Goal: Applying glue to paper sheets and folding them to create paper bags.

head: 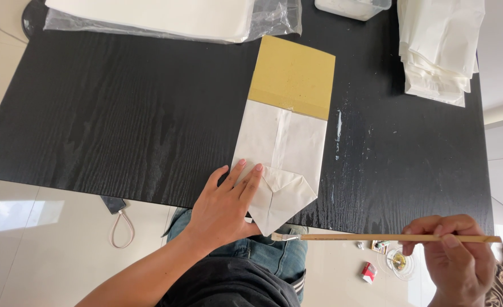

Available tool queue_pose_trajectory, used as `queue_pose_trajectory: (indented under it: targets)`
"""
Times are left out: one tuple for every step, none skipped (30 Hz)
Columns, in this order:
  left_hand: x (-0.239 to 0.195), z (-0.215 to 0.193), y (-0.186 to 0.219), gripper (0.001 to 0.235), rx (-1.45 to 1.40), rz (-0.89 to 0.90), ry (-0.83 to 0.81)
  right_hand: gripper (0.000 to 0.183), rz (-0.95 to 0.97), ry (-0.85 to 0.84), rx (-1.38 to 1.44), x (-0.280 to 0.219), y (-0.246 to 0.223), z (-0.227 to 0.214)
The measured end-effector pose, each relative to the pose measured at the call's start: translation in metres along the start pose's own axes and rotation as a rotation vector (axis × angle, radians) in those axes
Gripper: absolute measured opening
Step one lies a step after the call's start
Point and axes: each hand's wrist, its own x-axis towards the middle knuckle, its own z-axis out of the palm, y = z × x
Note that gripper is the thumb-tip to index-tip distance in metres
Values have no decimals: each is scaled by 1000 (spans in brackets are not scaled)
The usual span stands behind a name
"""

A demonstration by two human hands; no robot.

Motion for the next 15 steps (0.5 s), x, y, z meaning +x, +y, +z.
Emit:
queue_pose_trajectory:
  targets:
    - [-2, 0, 2, 112, -2, -2, -2, 16, 3, -1, -1, 2, -6, 3]
    - [-1, 0, 2, 111, -12, -11, 15, 17, -56, 72, -5, 6, -11, 7]
    - [0, -1, 2, 110, -22, -20, 31, 18, -114, 145, -9, 10, -17, 10]
    - [0, 1, 2, 110, -13, -16, 45, 18, -131, 143, -9, 16, -18, 8]
    - [0, 3, 2, 114, -11, -28, 8, 17, -177, 242, -69, 22, -19, 6]
    - [0, 5, 1, 119, -9, -37, -30, 17, -221, 346, -125, 27, -20, 5]
    - [3, 2, 0, 119, 2, -31, -17, 17, -239, 347, -122, 37, -17, 7]
    - [7, -1, 0, 109, -12, -29, -1, 18, -262, 425, -175, 49, -15, 8]
    - [12, -4, -1, 101, -27, -28, 14, 20, -283, 503, -225, 62, -12, 8]
    - [16, -3, -4, 101, -18, -20, 26, 20, -299, 507, -222, 79, -9, 14]
    - [20, -2, -8, 103, -31, -29, 2, 18, -323, 519, -231, 97, -6, 19]
    - [21, 0, -8, 105, -50, -47, -27, 17, -337, 525, -244, 113, -4, 23]
    - [26, -2, -6, 105, -47, -48, -20, 17, -344, 522, -243, 135, -5, 34]
    - [32, -4, -6, 106, -40, -72, -85, 18, -322, 567, -295, 157, -6, 46]
    - [37, -6, -6, 108, -32, -97, -149, 19, -299, 613, -346, 179, -8, 57]
